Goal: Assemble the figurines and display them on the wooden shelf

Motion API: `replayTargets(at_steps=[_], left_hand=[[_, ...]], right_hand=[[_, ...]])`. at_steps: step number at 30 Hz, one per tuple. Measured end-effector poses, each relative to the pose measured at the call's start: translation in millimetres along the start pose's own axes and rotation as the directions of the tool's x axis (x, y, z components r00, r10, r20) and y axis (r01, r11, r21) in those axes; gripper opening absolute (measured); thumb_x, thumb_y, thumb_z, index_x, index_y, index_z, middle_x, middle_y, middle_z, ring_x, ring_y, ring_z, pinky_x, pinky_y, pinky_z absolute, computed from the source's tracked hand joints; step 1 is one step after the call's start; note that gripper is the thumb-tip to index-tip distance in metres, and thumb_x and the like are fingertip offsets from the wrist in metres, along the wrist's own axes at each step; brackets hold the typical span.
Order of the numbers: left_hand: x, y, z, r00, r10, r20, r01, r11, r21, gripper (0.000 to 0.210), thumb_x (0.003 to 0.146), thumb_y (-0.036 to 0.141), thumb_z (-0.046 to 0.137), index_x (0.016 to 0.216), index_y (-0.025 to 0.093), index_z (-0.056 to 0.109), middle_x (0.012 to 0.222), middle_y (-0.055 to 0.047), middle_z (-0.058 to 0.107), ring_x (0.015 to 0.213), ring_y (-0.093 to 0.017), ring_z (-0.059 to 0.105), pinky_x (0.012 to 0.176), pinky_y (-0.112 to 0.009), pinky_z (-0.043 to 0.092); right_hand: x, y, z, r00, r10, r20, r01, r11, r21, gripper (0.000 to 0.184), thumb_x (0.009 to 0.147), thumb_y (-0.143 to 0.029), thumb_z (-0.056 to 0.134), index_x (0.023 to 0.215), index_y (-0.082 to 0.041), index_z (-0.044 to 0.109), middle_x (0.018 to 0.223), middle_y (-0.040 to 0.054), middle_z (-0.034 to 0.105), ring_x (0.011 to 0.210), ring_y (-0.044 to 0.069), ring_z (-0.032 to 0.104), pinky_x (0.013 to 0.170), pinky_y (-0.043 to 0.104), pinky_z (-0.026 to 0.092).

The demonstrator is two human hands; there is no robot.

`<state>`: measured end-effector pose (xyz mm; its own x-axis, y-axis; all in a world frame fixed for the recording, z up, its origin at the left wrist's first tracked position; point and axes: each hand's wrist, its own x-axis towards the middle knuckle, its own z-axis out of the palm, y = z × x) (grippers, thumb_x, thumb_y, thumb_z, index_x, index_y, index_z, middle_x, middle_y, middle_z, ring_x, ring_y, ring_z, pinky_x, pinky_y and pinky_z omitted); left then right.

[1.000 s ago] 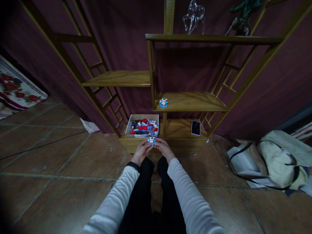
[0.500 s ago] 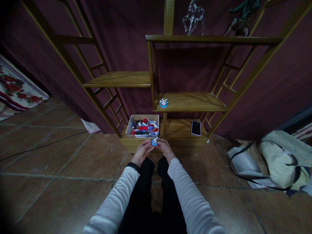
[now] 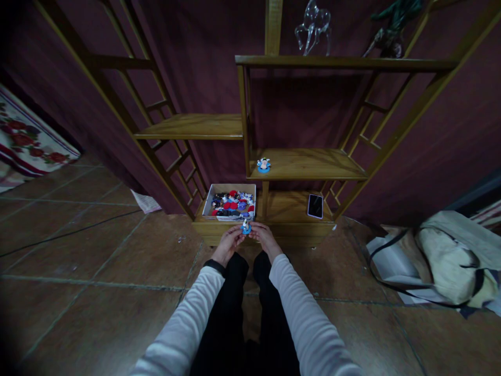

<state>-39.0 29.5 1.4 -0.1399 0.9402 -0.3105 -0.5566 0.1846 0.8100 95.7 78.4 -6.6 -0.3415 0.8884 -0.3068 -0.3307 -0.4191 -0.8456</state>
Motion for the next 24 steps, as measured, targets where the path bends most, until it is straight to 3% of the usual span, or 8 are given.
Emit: replayTargets(at_steps=[7,14,19,24], left_hand=[[1.9,-3.0,-1.9,0.999,0.033,-0.007,-0.034,0.999,-0.03,0.02,0.065,0.011,0.067,0.084,0.013,0.06,0.07,-0.003,0.065,0.059,-0.008,0.06,0.061,-0.02,0.05],[1.8,-3.4,-0.8,0.998,0.037,-0.041,-0.037,0.999,0.008,0.019,0.065,0.013,0.065,0.083,0.013,0.06,0.069,-0.003,0.065,0.058,-0.008,0.059,0.059,-0.02,0.049],[2.0,-2.7,-0.8,0.998,0.044,-0.039,-0.041,0.997,0.065,0.019,0.064,0.018,0.065,0.083,0.012,0.063,0.059,-0.001,0.061,0.05,-0.006,0.054,0.049,-0.016,0.041],[4.2,-3.6,-1.9,0.998,0.05,-0.042,-0.045,0.992,0.114,0.021,0.063,0.022,0.065,0.081,0.011,0.064,0.05,0.002,0.055,0.043,-0.004,0.046,0.043,-0.015,0.031]], right_hand=[[1.6,2.0,-1.9,0.998,0.028,0.057,-0.027,0.999,-0.019,0.03,0.064,-0.018,0.067,0.093,-0.017,0.065,0.073,0.0029,0.069,0.06,0.01,0.062,0.065,0.024,0.05],[2.9,3.5,-3.4,0.999,0.009,0.054,-0.008,1.0,-0.024,0.026,0.063,-0.019,0.067,0.089,-0.017,0.064,0.073,0.0029,0.069,0.061,0.011,0.063,0.065,0.025,0.051],[4.4,5.0,-5.3,0.999,0.012,0.036,-0.011,1.0,-0.02,0.022,0.065,-0.026,0.068,0.085,-0.017,0.063,0.07,0.0023,0.068,0.059,0.012,0.063,0.062,0.026,0.052],[2.9,2.4,-2.8,0.997,0.057,0.056,-0.056,0.998,-0.014,0.021,0.066,-0.021,0.065,0.087,-0.018,0.063,0.067,0.0002,0.067,0.051,0.009,0.058,0.054,0.022,0.051]])
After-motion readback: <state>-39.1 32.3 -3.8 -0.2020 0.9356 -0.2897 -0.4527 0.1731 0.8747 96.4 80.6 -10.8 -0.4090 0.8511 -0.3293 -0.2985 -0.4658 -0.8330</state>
